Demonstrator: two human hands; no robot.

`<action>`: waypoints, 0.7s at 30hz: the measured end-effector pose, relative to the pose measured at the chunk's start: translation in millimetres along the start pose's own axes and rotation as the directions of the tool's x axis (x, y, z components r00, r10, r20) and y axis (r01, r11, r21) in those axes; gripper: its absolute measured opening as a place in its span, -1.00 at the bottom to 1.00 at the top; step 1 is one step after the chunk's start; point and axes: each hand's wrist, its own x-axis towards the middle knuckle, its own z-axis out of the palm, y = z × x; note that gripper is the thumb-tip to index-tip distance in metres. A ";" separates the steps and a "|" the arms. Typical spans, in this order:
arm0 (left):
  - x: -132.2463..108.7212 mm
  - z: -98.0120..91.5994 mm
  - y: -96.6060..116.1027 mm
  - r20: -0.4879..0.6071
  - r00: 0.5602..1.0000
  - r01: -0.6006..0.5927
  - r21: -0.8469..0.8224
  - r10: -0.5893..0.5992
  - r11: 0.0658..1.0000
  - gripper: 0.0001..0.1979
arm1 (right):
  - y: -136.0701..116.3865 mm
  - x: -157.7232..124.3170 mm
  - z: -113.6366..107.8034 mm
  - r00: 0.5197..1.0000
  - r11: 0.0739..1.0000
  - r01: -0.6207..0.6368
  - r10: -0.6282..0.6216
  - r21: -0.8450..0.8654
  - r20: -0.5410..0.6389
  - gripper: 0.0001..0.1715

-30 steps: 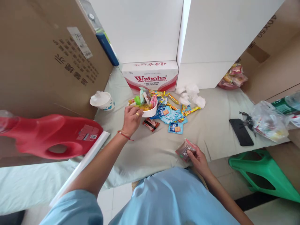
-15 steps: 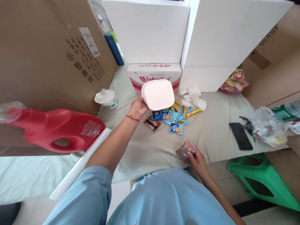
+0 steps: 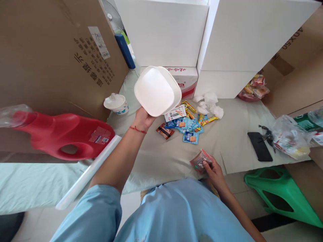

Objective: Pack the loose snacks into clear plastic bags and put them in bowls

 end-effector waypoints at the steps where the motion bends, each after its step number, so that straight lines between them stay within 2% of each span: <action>1: -15.7 -1.0 0.3 0.041 0.998 -0.044 0.059 0.042 0.997 -0.70 | 0.8 0.1 -1.0 1.000 0.999 -0.017 0.018 0.050 -0.009 -0.29; 3: -54.8 -9.2 -3.7 0.149 0.985 -0.115 0.236 0.081 0.965 -0.63 | 3.5 0.6 -6.3 0.998 0.988 -0.041 0.048 0.146 -0.045 -0.29; 4: -76.9 -16.5 -8.4 0.197 0.974 -0.181 0.357 0.116 0.917 -0.62 | 5.1 1.1 -10.8 0.996 0.983 -0.043 0.057 0.181 -0.073 -0.28; 5: -99.7 -25.5 -14.9 0.264 0.952 -0.271 0.491 0.155 0.828 -0.64 | 6.5 1.8 -16.7 0.993 0.978 -0.039 0.061 0.203 -0.102 -0.28; 6: -122.2 -35.7 -23.0 0.343 0.922 -0.364 0.620 0.177 0.695 -0.64 | 7.5 2.8 -23.7 0.990 0.976 -0.032 0.061 0.214 -0.128 -0.28; 7: -143.5 -46.4 -32.5 0.433 0.891 -0.434 0.726 0.135 0.533 -0.64 | 7.7 4.3 -31.8 0.988 0.975 -0.025 0.058 0.219 -0.145 -0.29; 8: -162.7 -57.1 -43.0 0.478 0.870 -0.483 0.782 0.118 0.393 -0.65 | 6.7 6.3 -40.4 0.985 0.974 -0.015 0.052 0.224 -0.163 -0.31; 9: -179.1 -67.0 -54.1 0.514 0.851 -0.521 0.799 0.110 0.299 -0.66 | 4.1 8.9 -49.3 0.981 0.972 0.002 0.043 0.234 -0.188 -0.34; 11: -202.0 -83.5 -76.3 0.587 0.804 -0.594 0.782 0.097 0.190 -0.70 | -7.0 15.8 -65.3 0.972 0.962 0.057 0.008 0.267 -0.236 -0.38; 13: -212.1 -94.3 -96.0 0.629 0.772 -0.636 0.759 0.097 0.140 -0.72 | -27.2 24.2 -75.6 0.971 0.948 0.116 -0.045 0.296 -0.237 -0.37; 14: -213.1 -97.5 -104.2 0.641 0.762 -0.648 0.752 0.094 0.124 -0.72 | -40.2 28.6 -77.3 0.976 0.945 0.130 -0.068 0.301 -0.206 -0.35; 16: -209.8 -99.8 -116.5 0.656 0.751 -0.660 0.745 0.074 0.097 -0.71 | -69.4 37.9 -72.4 0.994 0.957 0.100 -0.083 0.274 -0.072 -0.30; 18: -203.6 -97.9 -123.4 0.671 0.741 -0.671 0.737 0.041 0.078 -0.70 | -96.3 47.7 -55.5 0.987 0.986 0.023 -0.049 0.167 0.156 -0.28; 19: -200.8 -96.3 -125.1 0.676 0.737 -0.675 0.734 0.022 0.072 -0.69 | -106.3 53.2 -43.0 0.957 0.997 0.000 -0.024 0.082 0.288 -0.29; 21: -197.6 -93.9 -125.4 0.687 0.726 -0.684 0.725 -0.019 0.082 -0.69 | -115.4 65.2 -12.3 0.859 0.994 0.049 0.009 -0.101 0.512 -0.39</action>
